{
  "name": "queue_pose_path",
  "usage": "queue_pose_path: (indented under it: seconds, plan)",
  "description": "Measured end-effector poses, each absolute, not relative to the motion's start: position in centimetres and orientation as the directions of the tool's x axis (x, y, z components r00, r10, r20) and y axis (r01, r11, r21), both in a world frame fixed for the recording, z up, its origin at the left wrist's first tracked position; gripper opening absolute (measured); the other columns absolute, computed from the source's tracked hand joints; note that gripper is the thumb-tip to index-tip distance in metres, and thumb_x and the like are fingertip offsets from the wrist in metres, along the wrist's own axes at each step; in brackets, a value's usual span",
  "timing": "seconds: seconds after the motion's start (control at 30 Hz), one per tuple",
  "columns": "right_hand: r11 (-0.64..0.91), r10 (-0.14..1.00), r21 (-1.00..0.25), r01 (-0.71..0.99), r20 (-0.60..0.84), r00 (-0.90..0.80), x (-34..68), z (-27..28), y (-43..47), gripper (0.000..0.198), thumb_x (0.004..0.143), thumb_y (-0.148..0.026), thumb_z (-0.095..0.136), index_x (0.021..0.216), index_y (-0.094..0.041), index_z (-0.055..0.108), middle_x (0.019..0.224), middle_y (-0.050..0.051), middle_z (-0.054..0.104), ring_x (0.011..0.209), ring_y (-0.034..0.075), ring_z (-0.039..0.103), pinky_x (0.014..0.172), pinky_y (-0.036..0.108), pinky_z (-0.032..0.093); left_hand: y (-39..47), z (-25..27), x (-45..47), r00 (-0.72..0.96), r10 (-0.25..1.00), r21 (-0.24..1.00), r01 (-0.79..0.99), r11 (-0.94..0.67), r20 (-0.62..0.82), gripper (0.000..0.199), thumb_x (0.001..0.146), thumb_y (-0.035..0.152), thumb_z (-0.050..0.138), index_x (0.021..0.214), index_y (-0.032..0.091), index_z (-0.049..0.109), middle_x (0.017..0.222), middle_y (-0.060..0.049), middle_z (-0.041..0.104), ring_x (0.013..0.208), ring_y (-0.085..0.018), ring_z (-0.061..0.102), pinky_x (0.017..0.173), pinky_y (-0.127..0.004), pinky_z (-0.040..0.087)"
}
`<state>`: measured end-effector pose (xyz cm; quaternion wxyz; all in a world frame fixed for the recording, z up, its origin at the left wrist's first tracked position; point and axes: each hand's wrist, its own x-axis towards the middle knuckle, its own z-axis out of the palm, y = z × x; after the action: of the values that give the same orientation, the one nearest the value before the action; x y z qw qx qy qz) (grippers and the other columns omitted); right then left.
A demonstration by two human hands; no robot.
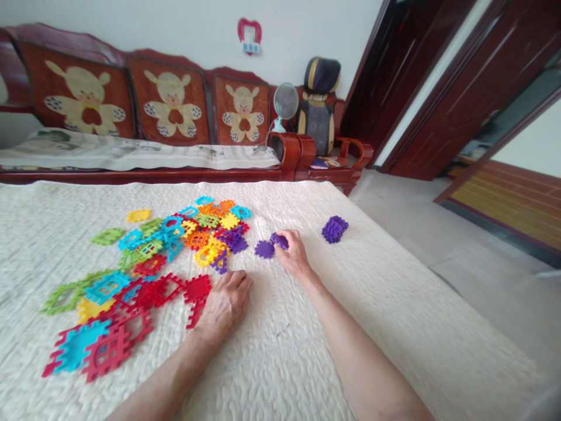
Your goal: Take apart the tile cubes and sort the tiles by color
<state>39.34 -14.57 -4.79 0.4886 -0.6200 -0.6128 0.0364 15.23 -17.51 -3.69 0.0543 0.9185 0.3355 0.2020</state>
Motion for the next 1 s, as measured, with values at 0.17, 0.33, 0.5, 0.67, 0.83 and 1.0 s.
queue_pose_path:
  seconds: [0.17, 0.33, 0.5, 0.67, 0.83, 1.0]
  plan:
    - [0.278, 0.822, -0.736, 0.617, 0.515, 0.244, 39.0, -4.4, -14.4, 0.030, 0.086, -0.026, 0.053, 0.115, -0.023, 0.059, 0.114, 0.007, 0.058, 0.107, 0.019, 0.058, 0.096, 0.036, 0.050, -17.5, -3.8, 15.3, 0.684, 0.636, 0.248, 0.587, -0.770, 0.358, 0.029, 0.094, 0.009, 0.042, 0.095, 0.018, 0.069, 0.108, -0.009, 0.066, 0.100, -0.021, 0.059, 0.090, -0.037, 0.053]
    - [0.055, 0.733, -0.605, 0.794, 0.565, 0.380, 42.8, -4.3, -14.9, 0.036, 0.080, -0.019, 0.052, 0.115, -0.015, 0.058, 0.117, 0.014, 0.054, 0.116, 0.026, 0.053, 0.106, 0.045, 0.044, -17.6, -3.9, 15.3, 0.681, 0.635, 0.246, 0.588, -0.771, 0.364, 0.029, 0.094, 0.010, 0.042, 0.096, 0.018, 0.069, 0.109, -0.010, 0.066, 0.101, -0.022, 0.058, 0.089, -0.037, 0.053]
    - [-0.206, 0.752, -0.460, 0.864, 0.490, 0.440, 45.1, -4.8, -15.7, 0.042, 0.075, -0.018, 0.055, 0.116, -0.013, 0.060, 0.114, 0.015, 0.054, 0.113, 0.030, 0.055, 0.105, 0.047, 0.043, -17.4, -4.1, 15.2, 0.691, 0.628, 0.222, 0.590, -0.776, 0.358, 0.030, 0.095, 0.010, 0.039, 0.097, 0.017, 0.068, 0.109, -0.009, 0.066, 0.100, -0.022, 0.058, 0.089, -0.037, 0.053]
    - [-0.252, 0.749, -0.476, 0.843, 0.456, 0.481, 44.5, -5.1, -15.9, 0.060, 0.070, -0.031, 0.067, 0.126, -0.015, 0.055, 0.130, 0.016, 0.051, 0.124, 0.032, 0.051, 0.109, 0.047, 0.041, -17.4, -4.2, 15.2, 0.684, 0.630, 0.233, 0.588, -0.775, 0.367, 0.029, 0.096, 0.012, 0.040, 0.097, 0.018, 0.068, 0.109, -0.009, 0.066, 0.100, -0.021, 0.058, 0.089, -0.037, 0.054]
    - [-0.268, 0.732, -0.457, 0.848, 0.475, 0.488, 44.2, -5.2, -15.7, 0.053, 0.080, -0.041, 0.062, 0.124, -0.014, 0.056, 0.125, 0.017, 0.054, 0.121, 0.033, 0.052, 0.105, 0.048, 0.043, -17.5, -4.1, 15.2, 0.682, 0.629, 0.240, 0.584, -0.775, 0.374, 0.029, 0.096, 0.011, 0.040, 0.097, 0.018, 0.068, 0.108, -0.009, 0.066, 0.101, -0.021, 0.058, 0.089, -0.036, 0.053]
    - [-0.273, 0.724, -0.452, 0.849, 0.484, 0.491, 45.0, -5.4, -15.6, 0.038, 0.082, -0.028, 0.054, 0.116, -0.013, 0.059, 0.113, 0.016, 0.059, 0.112, 0.030, 0.055, 0.102, 0.045, 0.045, -17.5, -4.2, 15.2, 0.686, 0.624, 0.226, 0.585, -0.779, 0.374, 0.029, 0.096, 0.012, 0.039, 0.096, 0.018, 0.068, 0.108, -0.009, 0.066, 0.100, -0.021, 0.058, 0.089, -0.037, 0.053]
